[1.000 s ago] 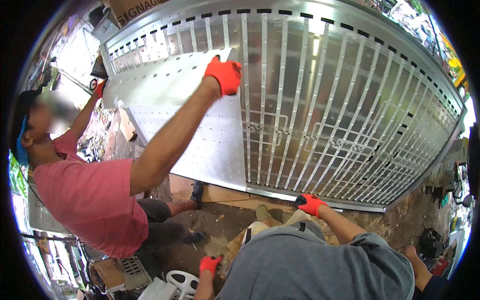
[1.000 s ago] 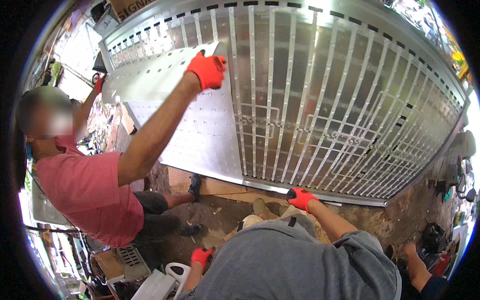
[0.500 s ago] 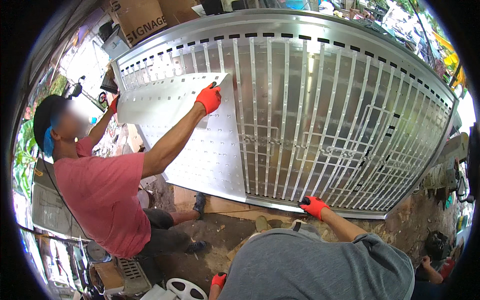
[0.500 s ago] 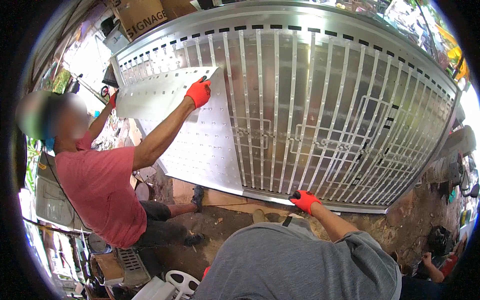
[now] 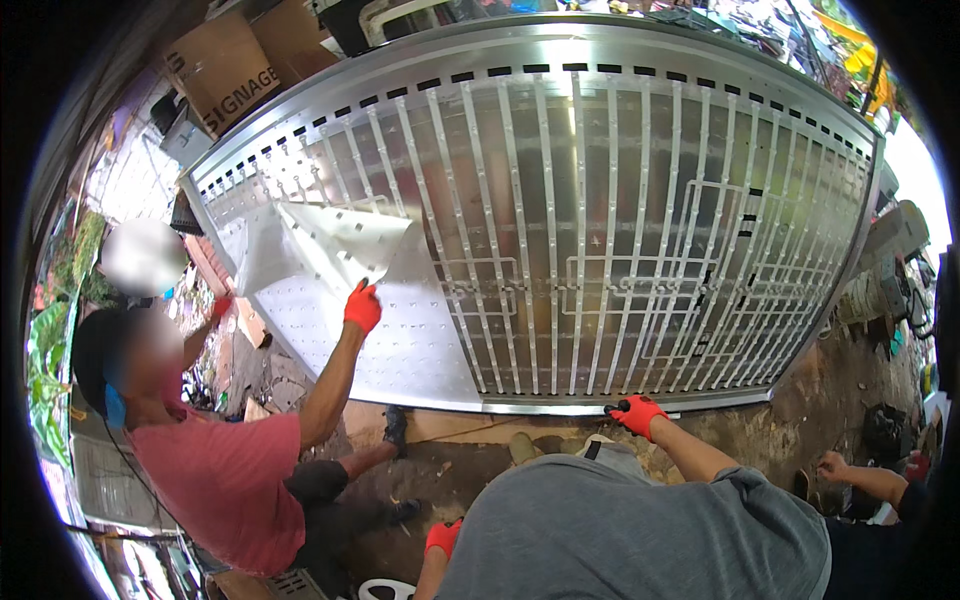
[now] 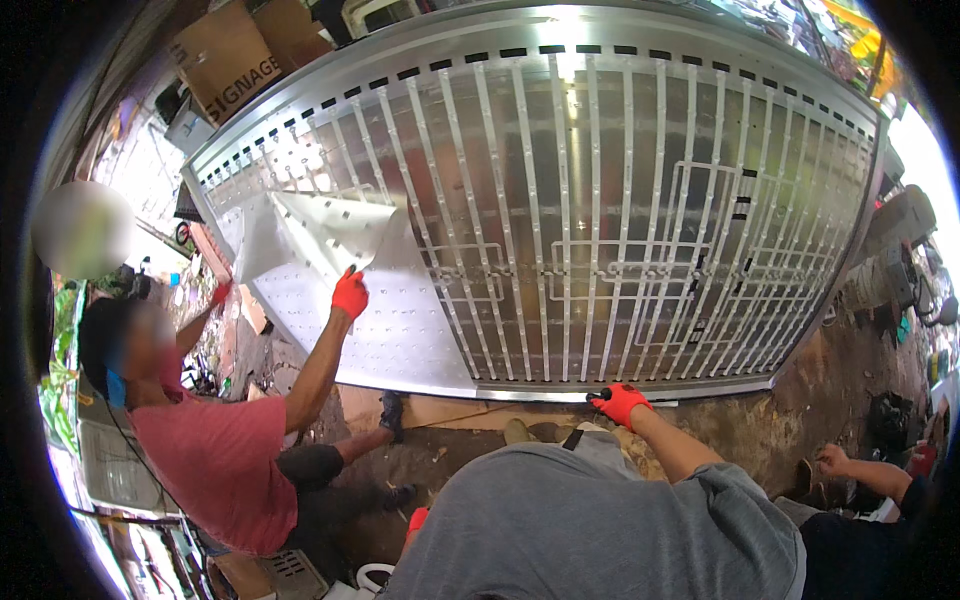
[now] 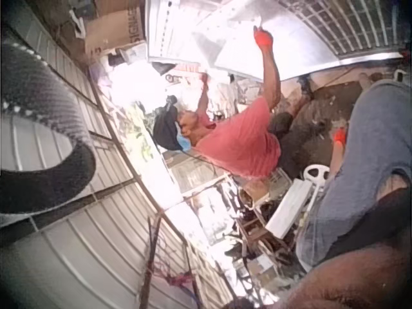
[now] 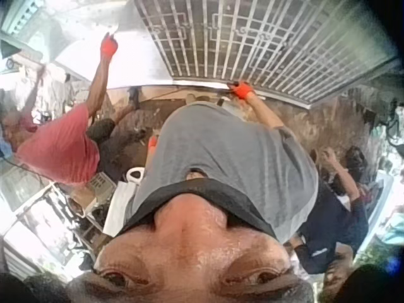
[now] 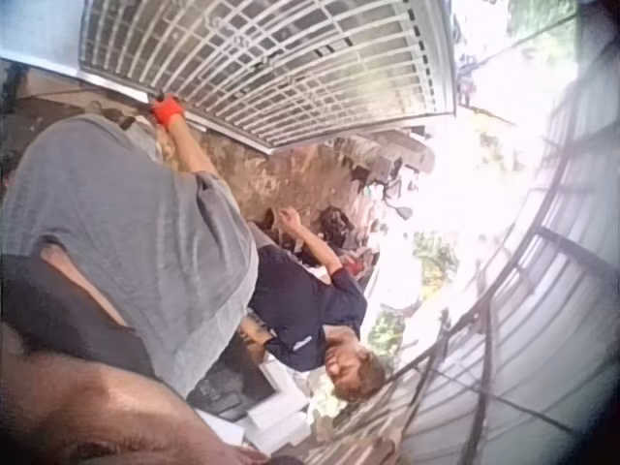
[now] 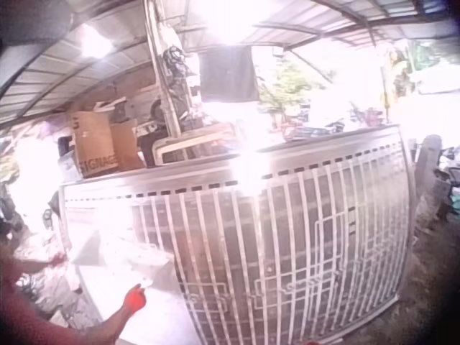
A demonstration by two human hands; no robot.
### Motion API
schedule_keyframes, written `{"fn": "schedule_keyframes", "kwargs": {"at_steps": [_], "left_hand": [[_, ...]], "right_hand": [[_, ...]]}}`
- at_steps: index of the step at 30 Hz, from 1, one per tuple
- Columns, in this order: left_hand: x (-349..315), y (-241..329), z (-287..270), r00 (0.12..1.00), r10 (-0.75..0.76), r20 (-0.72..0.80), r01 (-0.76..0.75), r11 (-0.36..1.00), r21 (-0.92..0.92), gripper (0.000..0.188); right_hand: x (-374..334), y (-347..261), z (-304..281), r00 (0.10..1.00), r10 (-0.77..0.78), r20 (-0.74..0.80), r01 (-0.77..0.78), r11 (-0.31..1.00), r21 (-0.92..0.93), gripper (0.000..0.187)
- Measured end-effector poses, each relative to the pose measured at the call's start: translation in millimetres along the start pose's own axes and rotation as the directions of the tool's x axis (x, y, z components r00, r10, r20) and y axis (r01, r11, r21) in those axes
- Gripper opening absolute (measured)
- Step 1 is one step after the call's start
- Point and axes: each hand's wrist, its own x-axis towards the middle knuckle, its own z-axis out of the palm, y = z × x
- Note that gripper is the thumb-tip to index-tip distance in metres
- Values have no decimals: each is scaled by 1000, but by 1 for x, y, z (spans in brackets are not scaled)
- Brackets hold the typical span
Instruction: The person handles a white perforated plastic sheet, peeling off a protective film and discarding it. They then use a utility knife to cut and trim clear plastic strips attached to a large metal frame, working alongside other people in a cluttered workshop.
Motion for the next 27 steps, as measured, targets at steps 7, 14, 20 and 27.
{"fn": "schedule_keyframes", "kwargs": {"at_steps": [7, 14, 20, 27], "left_hand": [[18, 15, -20, 999, 43, 14, -43, 999, 0, 57], [31, 29, -25, 996, 88, 21, -87, 995, -39, 51], [26, 24, -36, 997, 58, -46, -65, 983, -170, 48], [-44, 42, -31, 991, -126, 41, 132, 946, -296, 52]], "right_hand": [[0, 22, 2, 976, -182, -117, 193, 976, 98, 34], [4, 27, 17, 948, -189, -256, 211, 975, 62, 32], [-2, -2, 8, 1000, 11, -18, -5, 954, 299, 29], [59, 21, 3, 969, -219, -115, 239, 950, 201, 21]]}}
